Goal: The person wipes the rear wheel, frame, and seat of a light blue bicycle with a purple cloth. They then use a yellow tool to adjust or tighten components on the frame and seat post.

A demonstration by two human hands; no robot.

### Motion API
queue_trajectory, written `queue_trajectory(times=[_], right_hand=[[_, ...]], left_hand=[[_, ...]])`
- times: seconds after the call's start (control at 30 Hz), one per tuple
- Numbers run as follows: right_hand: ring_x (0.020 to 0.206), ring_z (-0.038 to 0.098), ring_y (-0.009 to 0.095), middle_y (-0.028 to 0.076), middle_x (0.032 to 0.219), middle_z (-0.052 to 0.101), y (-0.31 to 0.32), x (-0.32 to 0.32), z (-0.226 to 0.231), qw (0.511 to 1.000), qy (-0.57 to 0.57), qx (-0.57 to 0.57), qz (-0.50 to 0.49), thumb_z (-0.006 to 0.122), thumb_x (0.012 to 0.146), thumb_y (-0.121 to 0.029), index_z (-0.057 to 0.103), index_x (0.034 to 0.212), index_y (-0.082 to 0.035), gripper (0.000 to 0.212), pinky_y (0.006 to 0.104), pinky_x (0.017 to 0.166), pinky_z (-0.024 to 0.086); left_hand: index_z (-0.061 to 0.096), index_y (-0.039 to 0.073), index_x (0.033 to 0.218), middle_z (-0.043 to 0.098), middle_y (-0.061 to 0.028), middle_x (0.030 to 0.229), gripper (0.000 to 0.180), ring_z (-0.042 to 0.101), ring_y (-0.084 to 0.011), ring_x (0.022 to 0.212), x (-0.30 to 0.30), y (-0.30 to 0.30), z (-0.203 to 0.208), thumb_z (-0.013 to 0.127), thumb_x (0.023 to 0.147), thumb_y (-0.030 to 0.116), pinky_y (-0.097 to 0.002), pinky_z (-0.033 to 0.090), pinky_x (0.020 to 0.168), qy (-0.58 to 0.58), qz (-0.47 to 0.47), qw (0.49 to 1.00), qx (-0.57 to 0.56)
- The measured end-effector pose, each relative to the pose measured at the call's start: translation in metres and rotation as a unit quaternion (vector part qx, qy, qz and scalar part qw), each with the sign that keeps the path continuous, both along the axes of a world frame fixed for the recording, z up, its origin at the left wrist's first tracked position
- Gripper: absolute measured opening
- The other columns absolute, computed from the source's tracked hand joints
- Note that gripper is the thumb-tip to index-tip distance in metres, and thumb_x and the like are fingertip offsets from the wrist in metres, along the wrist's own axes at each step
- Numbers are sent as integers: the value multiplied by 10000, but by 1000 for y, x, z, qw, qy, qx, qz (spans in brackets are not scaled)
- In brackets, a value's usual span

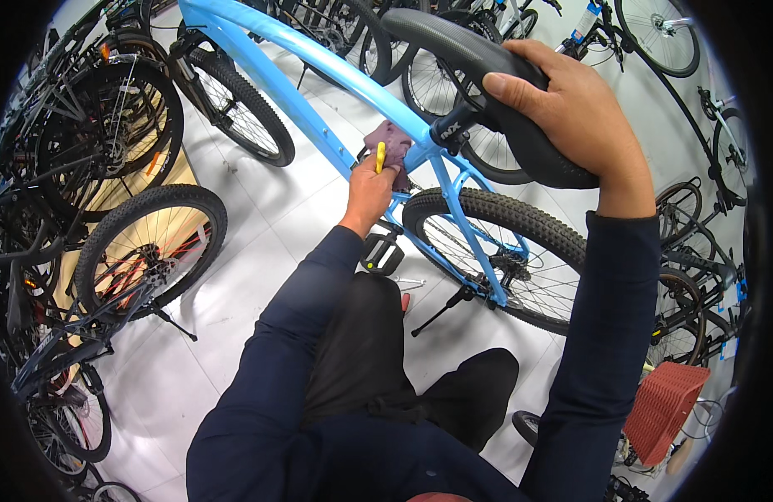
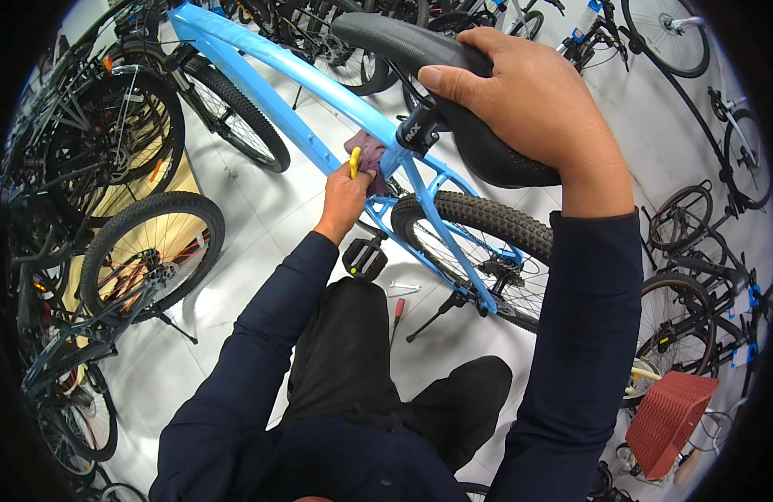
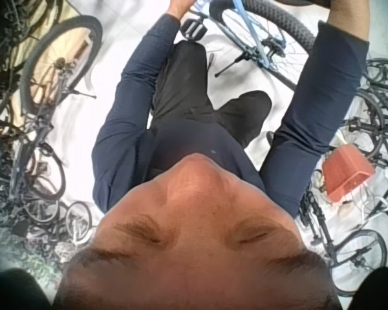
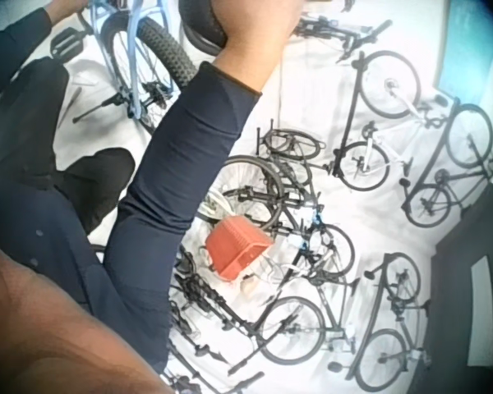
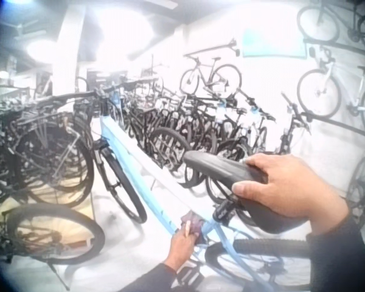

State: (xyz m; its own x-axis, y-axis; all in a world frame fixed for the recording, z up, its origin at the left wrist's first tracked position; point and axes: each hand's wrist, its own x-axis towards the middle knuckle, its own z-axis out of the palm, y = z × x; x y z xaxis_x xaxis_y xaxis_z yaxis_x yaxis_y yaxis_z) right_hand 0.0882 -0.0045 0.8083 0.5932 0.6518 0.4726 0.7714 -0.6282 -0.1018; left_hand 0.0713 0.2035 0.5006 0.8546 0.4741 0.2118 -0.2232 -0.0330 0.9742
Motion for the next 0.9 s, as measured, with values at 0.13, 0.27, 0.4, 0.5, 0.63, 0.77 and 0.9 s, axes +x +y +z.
queue_trajectory(times=[0.13, 0.27, 0.4, 0.5, 0.63, 0.77, 0.9], right_hand=[[900, 716, 370, 218, 990, 731, 0, 2, -3, 999, -15, 28, 18, 693, 877, -555, 703, 1188, -10, 628, 417, 810, 555], [912, 715, 367, 211, 991, 733, -1, 2, -3, 1000, -8, 29, 4, 704, 867, -564, 699, 1200, -17, 641, 419, 822, 552], [924, 712, 373, 207, 992, 735, 0, 0, -3, 999, -21, 28, 3, 707, 861, -567, 694, 1206, -20, 646, 429, 838, 547], [926, 709, 376, 212, 989, 734, 1, -2, -2, 999, -17, 29, -1, 703, 867, -557, 695, 1196, -18, 631, 435, 840, 544], [927, 705, 377, 214, 990, 731, 1, -5, -3, 999, -10, 35, -3, 706, 870, -535, 696, 1188, -19, 606, 428, 840, 541], [935, 701, 377, 214, 1009, 728, 1, -4, -3, 999, 0, 44, 6, 710, 874, -507, 697, 1187, -24, 576, 415, 843, 540], [941, 702, 365, 217, 1033, 726, 1, -3, -2, 999, 15, 37, 6, 710, 876, -502, 690, 1205, -17, 586, 399, 847, 540]], left_hand=[[661, 9, 1115, 636, 23, 948, 188, 542, -67, 820, 3, -16, 15, 652, 943, 85, -248, 475, 736, -92, -41, 983, -154], [673, -6, 1023, 653, -21, 893, 170, 556, -99, 768, 9, -6, 8, 639, 950, 144, -286, 475, 711, -47, -32, 996, -66], [665, -38, 1025, 650, -43, 844, 203, 556, -141, 751, 8, 13, -8, 649, 939, 144, -312, 474, 718, 29, -3, 999, 37], [665, -23, 1007, 645, -72, 823, 174, 556, -166, 740, 6, 23, -12, 658, 923, 129, -325, 475, 720, 99, -5, 989, 111], [678, -14, 984, 683, -120, 839, 173, 620, -223, 764, 5, 35, -11, 665, 914, 144, -359, 497, 745, 120, -47, 983, 131], [701, 50, 1025, 689, -192, 937, 194, 662, -388, 883, 19, 73, -7, 682, 848, 130, -461, 522, 797, 54, 135, 924, 354], [665, 110, 1017, 633, -149, 1060, 130, 674, -398, 898, 37, 140, 0, 624, 905, 161, -523, 539, 760, 68, 254, 829, 493]])
